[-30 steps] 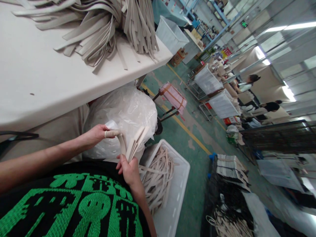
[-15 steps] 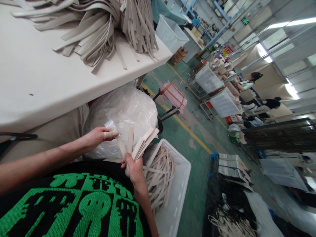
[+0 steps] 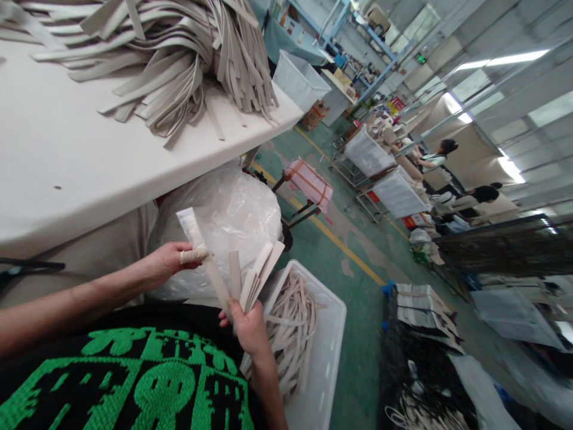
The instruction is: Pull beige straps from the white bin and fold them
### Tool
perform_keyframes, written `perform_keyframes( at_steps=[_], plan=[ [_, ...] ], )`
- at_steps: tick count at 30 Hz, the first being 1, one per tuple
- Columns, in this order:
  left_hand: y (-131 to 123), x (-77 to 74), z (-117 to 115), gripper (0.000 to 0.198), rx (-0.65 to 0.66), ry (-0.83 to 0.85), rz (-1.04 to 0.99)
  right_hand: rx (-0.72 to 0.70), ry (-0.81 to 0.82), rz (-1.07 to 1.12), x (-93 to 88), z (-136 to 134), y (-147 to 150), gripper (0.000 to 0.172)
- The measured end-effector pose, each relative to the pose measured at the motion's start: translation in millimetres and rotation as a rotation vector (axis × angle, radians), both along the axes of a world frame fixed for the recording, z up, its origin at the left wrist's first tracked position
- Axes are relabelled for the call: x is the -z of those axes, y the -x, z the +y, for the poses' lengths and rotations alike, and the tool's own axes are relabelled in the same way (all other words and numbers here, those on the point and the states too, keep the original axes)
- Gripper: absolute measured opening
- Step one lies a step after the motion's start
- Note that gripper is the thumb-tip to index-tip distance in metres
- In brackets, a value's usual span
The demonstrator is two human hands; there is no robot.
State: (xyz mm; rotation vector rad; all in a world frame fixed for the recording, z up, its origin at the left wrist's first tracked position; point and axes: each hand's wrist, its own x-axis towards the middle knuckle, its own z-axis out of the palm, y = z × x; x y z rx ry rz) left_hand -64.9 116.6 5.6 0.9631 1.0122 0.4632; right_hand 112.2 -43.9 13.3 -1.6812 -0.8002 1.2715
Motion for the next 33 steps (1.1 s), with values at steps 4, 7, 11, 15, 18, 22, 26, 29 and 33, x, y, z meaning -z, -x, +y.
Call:
perform_keyframes(
  at_steps=[4, 7, 11, 15, 18, 22, 26, 29, 33],
  plan=[
    [-13, -8.5, -20, 0.039, 0.207, 0.016, -0.090, 0.102, -0.048, -0.051, 2.6, 4, 11, 0.058],
    [-19, -20.6, -21, 0.039, 0.266, -0.005, -0.135, 0.121, -0.121, -0.026, -0.8, 8, 13, 0.061],
    [-14, -31.7, -5, 0.032, 0.067, -0.109, -0.048, 0.066, -0.119, -0.061, -3.5, -4, 6, 0.059],
    [-21, -29.5, -15, 0.033, 0.223, -0.057, -0.147, 0.141, -0.143, -0.106, -3.5, -1, 12, 0.061],
    [-30, -31.1, -24, 0.036, 0.324, -0.081, -0.206, 0.209, -0.199, -0.058, -4.2, 8, 16, 0.065],
    [-27, -38.2, -16, 0.036, 0.252, -0.161, -0.111, 0.152, -0.179, -0.034, 0.9, 3, 13, 0.066],
    [-29, -36.6, -23, 0.036, 0.323, -0.079, -0.211, 0.202, -0.188, -0.094, 2.9, -1, 15, 0.064],
    [-37, -41.5, -24, 0.037, 0.394, -0.126, -0.303, 0.233, -0.256, -0.065, -4.4, 9, 17, 0.064],
    [-40, -67.7, 12, 0.023, 0.300, -0.419, -0.231, 0.232, -0.250, -0.067, -7.8, 13, 12, 0.062]
  ],
)
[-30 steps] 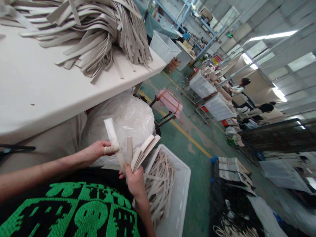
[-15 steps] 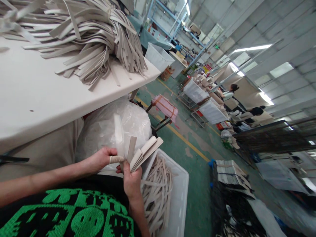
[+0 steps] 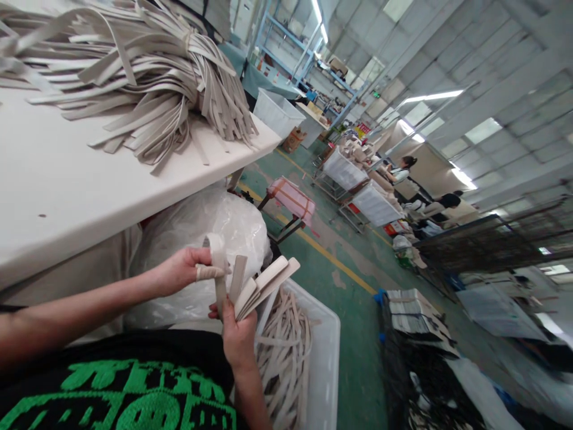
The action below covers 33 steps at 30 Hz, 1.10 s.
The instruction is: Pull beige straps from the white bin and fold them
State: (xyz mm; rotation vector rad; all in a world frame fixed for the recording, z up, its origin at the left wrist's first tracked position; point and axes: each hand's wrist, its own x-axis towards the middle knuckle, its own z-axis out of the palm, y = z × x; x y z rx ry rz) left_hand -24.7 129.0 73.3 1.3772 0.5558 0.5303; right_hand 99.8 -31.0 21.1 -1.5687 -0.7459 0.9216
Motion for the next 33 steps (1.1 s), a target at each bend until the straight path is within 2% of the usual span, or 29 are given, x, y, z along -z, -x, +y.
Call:
perform_keyframes(
  at_steps=[2, 4, 8, 10, 12, 15, 17, 21, 24, 26, 30, 33],
  plan=[
    [0, -11.5, 15, 0.022, -0.038, -0.097, 0.010, 0.023, 0.015, -0.032, 3.5, -2, 0, 0.061],
    [-2, -14.1, 16, 0.023, 0.011, -0.109, 0.003, 0.057, -0.012, -0.044, 6.6, -3, 2, 0.061],
    [-8, -0.1, -7, 0.035, 0.141, -0.080, -0.065, 0.103, -0.120, -0.029, 3.2, 2, 3, 0.058],
    [-9, 3.7, -10, 0.035, 0.126, -0.209, -0.110, 0.091, -0.134, -0.027, 0.1, 2, 1, 0.058],
    [-6, 1.1, -2, 0.029, 0.106, -0.385, -0.133, 0.053, -0.110, -0.036, 0.3, -2, -1, 0.059],
    [0, -7.3, 17, 0.022, 0.075, -0.576, -0.134, 0.027, -0.038, -0.050, 7.9, -15, -2, 0.063],
    [2, -8.5, 20, 0.021, 0.052, -0.647, -0.137, 0.068, -0.015, -0.046, 14.1, -24, -1, 0.064],
    [-3, 4.9, -4, 0.029, 0.103, -0.545, -0.180, 0.134, -0.066, -0.063, 14.6, -30, 0, 0.058],
    [-8, 15.9, -31, 0.035, 0.187, -0.360, -0.187, 0.112, -0.121, -0.104, 5.2, -24, 2, 0.057],
    [-7, 18.0, -39, 0.038, 0.175, -0.215, -0.183, 0.091, -0.141, -0.104, -0.9, -20, 2, 0.056],
    [7, 9.9, -18, 0.030, -0.037, -0.095, -0.123, -0.002, -0.081, -0.073, -5.0, -21, 5, 0.054],
    [15, 3.1, 0, 0.030, -0.206, -0.033, -0.027, 0.016, -0.004, -0.051, -4.0, -24, 8, 0.050]
  ],
)
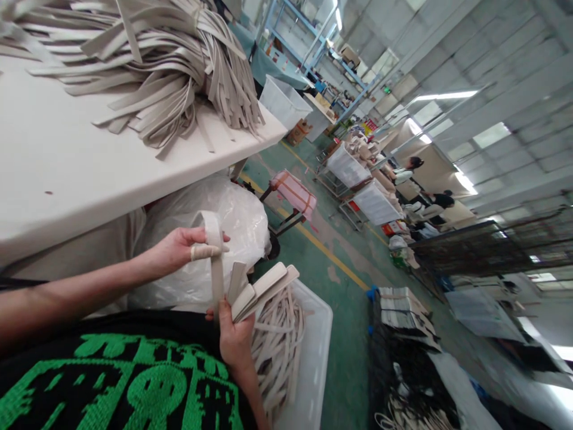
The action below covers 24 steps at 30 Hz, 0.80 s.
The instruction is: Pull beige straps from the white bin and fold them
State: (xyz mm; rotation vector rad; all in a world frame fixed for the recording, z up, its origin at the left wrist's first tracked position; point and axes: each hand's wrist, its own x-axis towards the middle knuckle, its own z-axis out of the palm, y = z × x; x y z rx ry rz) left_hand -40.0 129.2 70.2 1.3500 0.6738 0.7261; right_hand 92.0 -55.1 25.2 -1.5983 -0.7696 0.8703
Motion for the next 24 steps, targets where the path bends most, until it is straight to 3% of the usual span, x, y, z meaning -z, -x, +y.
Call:
perform_keyframes(
  at_steps=[4, 7, 10, 13, 15, 21, 24],
  plan=[
    [-5, 1.9, -9, 0.030, 0.063, 0.104, 0.010, 0.099, 0.027, 0.001, -6.5, 11, 3, 0.048],
    [-13, 7.4, -23, 0.031, 0.177, 0.198, -0.006, 0.061, 0.002, 0.018, -16.7, 26, 0, 0.049],
    [-14, 10.4, -19, 0.033, 0.113, 0.199, 0.018, -0.014, 0.004, 0.084, -21.3, 31, -5, 0.052],
    [-10, 11.9, -4, 0.034, -0.031, 0.158, 0.059, -0.063, 0.044, 0.109, -17.1, 25, -11, 0.052],
    [-8, 14.8, 2, 0.035, -0.058, 0.149, 0.092, -0.059, 0.082, 0.081, -12.1, 18, -12, 0.051],
    [-7, 30.7, -10, 0.032, 0.069, 0.199, 0.194, -0.049, 0.081, 0.050, 0.2, 18, -13, 0.049],
    [-5, 34.3, -23, 0.031, 0.179, 0.221, 0.175, 0.023, 0.024, 0.103, 5.5, 28, -19, 0.048]
  ],
)
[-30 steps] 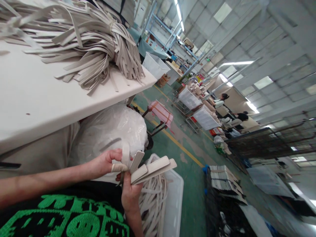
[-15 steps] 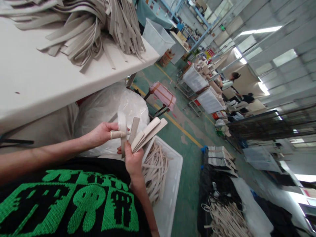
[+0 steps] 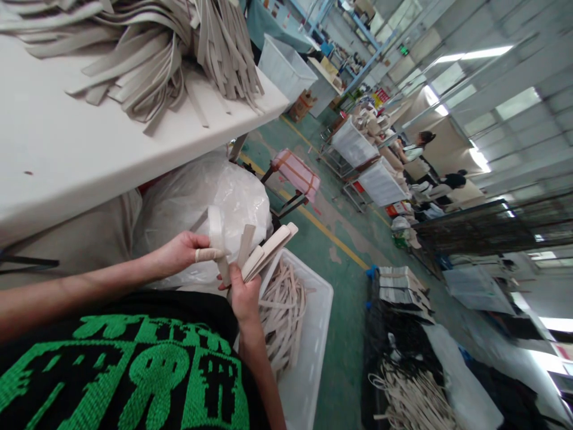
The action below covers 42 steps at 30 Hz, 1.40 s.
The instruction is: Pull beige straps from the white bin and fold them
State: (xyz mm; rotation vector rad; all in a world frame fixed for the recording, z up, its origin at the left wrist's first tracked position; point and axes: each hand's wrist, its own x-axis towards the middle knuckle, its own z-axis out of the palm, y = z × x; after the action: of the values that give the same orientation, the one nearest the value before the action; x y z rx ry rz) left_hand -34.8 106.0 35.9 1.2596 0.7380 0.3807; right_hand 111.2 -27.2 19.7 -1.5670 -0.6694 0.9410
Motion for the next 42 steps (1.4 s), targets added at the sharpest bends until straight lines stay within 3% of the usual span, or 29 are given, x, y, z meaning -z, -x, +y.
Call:
perform_keyframes(
  at_steps=[4, 9, 12, 15, 18, 21, 23, 25, 27, 30, 34, 38, 42],
  plan=[
    [5, 8.8, -20, 0.028, 0.225, -0.052, -0.082, 0.017, -0.079, 0.186, -0.3, 16, -12, 0.053],
    [8, 24.4, -35, 0.036, 0.515, -0.152, -0.068, -0.284, -0.026, 0.266, -10.9, 23, -18, 0.058],
    [8, 27.3, -37, 0.031, 0.591, 0.107, -0.157, -0.354, -0.016, 0.156, -16.4, 15, -19, 0.058],
    [7, 29.4, -37, 0.042, 0.455, 0.644, -0.269, -0.383, -0.026, 0.139, -21.9, -1, -26, 0.058],
    [1, 30.8, -25, 0.048, 0.126, 0.994, -0.354, -0.505, -0.004, 0.218, -26.6, -25, -37, 0.059],
    [-9, 27.8, 2, 0.039, -0.373, 1.059, -0.358, -0.573, 0.084, 0.287, -26.3, -55, -46, 0.061],
    [-15, 23.2, 26, 0.034, -0.637, 1.035, -0.351, -0.538, 0.146, 0.301, -21.9, -77, -51, 0.063],
    [-20, 18.0, 48, 0.029, -0.811, 0.985, -0.368, -0.425, 0.165, 0.323, -13.6, -96, -55, 0.062],
    [-23, 13.5, 64, 0.028, -0.903, 0.929, -0.391, -0.263, 0.098, 0.357, -2.4, -107, -59, 0.061],
    [-26, 11.9, 73, 0.023, -0.933, 0.875, -0.405, -0.093, -0.040, 0.391, 14.4, -106, -68, 0.068],
    [-27, 22.7, 60, 0.024, -0.888, 0.779, -0.372, 0.000, -0.157, 0.458, 19.4, -79, -77, 0.076],
    [-23, 34.9, 39, 0.023, -0.688, 0.544, -0.257, -0.027, -0.253, 0.507, 2.4, -45, -64, 0.060],
    [-16, 33.7, 20, 0.014, -0.497, 0.346, -0.222, -0.127, -0.101, 0.379, -6.0, -13, -33, 0.050]
  ],
)
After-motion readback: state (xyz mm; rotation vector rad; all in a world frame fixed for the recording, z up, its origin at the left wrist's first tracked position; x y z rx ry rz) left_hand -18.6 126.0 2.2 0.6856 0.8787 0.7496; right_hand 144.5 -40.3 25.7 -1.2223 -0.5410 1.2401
